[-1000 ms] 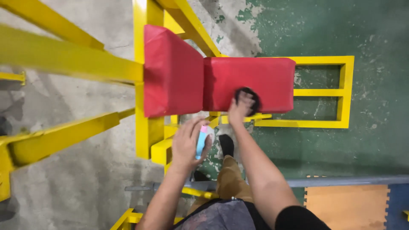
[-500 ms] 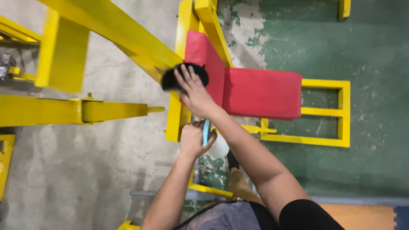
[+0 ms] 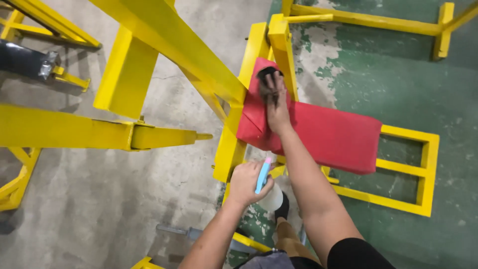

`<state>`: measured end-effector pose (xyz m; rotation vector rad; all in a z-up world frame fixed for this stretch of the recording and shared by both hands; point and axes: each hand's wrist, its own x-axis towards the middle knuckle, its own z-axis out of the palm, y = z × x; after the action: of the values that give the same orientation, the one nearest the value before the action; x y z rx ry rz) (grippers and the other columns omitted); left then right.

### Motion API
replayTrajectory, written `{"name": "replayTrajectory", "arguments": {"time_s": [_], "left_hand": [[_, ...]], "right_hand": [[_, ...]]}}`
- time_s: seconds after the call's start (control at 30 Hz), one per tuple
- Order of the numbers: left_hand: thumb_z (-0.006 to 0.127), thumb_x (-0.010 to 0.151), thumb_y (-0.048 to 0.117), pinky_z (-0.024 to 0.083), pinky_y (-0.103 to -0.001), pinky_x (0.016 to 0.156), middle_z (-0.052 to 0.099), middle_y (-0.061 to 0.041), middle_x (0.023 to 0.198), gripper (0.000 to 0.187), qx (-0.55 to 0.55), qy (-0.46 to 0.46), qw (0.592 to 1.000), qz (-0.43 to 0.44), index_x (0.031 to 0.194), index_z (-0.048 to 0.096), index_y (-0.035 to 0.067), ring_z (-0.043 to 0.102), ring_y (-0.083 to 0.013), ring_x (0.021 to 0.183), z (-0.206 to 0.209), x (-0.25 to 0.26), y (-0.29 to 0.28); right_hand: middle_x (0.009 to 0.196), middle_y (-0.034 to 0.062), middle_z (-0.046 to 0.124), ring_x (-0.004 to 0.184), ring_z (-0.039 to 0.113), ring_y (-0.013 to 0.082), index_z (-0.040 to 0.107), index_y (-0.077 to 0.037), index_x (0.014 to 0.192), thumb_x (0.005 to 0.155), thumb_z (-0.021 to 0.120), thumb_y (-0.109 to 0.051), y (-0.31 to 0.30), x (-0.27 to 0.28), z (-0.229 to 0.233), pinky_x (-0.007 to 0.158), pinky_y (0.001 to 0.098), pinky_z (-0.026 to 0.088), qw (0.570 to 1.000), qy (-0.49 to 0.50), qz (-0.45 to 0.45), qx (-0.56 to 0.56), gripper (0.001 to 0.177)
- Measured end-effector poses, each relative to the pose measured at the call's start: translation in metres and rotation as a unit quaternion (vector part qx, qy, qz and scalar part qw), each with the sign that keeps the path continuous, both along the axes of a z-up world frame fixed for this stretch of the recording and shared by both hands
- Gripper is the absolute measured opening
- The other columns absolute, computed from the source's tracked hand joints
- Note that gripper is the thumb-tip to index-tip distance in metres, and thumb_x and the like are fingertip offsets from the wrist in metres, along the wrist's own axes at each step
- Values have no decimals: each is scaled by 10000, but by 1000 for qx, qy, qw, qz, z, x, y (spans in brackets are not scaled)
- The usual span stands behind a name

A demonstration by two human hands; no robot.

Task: Wiping down various gym machines and benches with a spray bottle and a rag.

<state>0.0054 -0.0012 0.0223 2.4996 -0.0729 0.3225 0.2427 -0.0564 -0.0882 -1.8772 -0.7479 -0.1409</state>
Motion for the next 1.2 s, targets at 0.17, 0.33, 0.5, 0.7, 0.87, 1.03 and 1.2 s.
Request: {"name": "replayTrajectory", "arguments": {"time_s": [0.17,0.33,0.5,0.7,0.87,1.03,1.2], "left_hand": [[686,803,286,516,-430,755,706,-94,900,257,-19,9,1000,15,983,742,110,682,-298,856,4,-1,-3],[692,821,292,516,-435,753,709,-93,919,257,-19,15,1000,19,992,750,109,678,-300,847,0,0,-3],[673,835,283,528,-434,777,722,-100,987,243,-22,-31,999,23,1004,741,123,691,-304,891,-15,-2,-4],[686,840,333,530,-465,754,709,-124,926,347,-2,8,999,45,1088,690,90,685,-342,862,-18,-5,-7],[666,852,325,518,-477,761,674,-114,914,336,4,-22,998,51,1086,655,84,665,-350,855,-14,-15,-7],[713,798,334,480,-502,833,624,-179,1041,420,-2,-64,997,31,1105,638,57,608,-398,974,-23,-30,-5],[751,794,253,458,-502,920,598,-206,1072,390,-57,-147,987,-4,1096,613,48,565,-423,1045,-14,-58,-20]], "right_hand": [[1597,189,465,1474,429,274,391,20,1549,1108,294,-472,-12,75,-158,1231,344,322,935,325,-61,126,668],[1516,125,474,1328,512,301,339,-72,1538,985,238,-592,-33,-13,-146,1079,465,428,826,544,-96,114,766],[1346,127,591,1130,604,301,442,-28,1464,957,255,-716,-80,-69,-222,908,496,530,740,652,-112,117,875],[890,58,639,818,601,244,589,-85,1129,999,321,-571,-51,-90,-70,732,413,510,726,681,-87,49,570],[792,67,605,725,520,277,653,-64,1154,1074,424,-362,-78,-84,-34,642,441,430,786,612,-13,90,385],[1122,123,647,1006,603,288,597,-26,1305,1052,451,-264,-99,-120,42,886,445,486,774,563,64,281,377],[1315,134,664,1214,642,270,567,-16,1361,1028,459,-174,-121,-186,74,1076,423,494,756,499,69,417,383]]}}
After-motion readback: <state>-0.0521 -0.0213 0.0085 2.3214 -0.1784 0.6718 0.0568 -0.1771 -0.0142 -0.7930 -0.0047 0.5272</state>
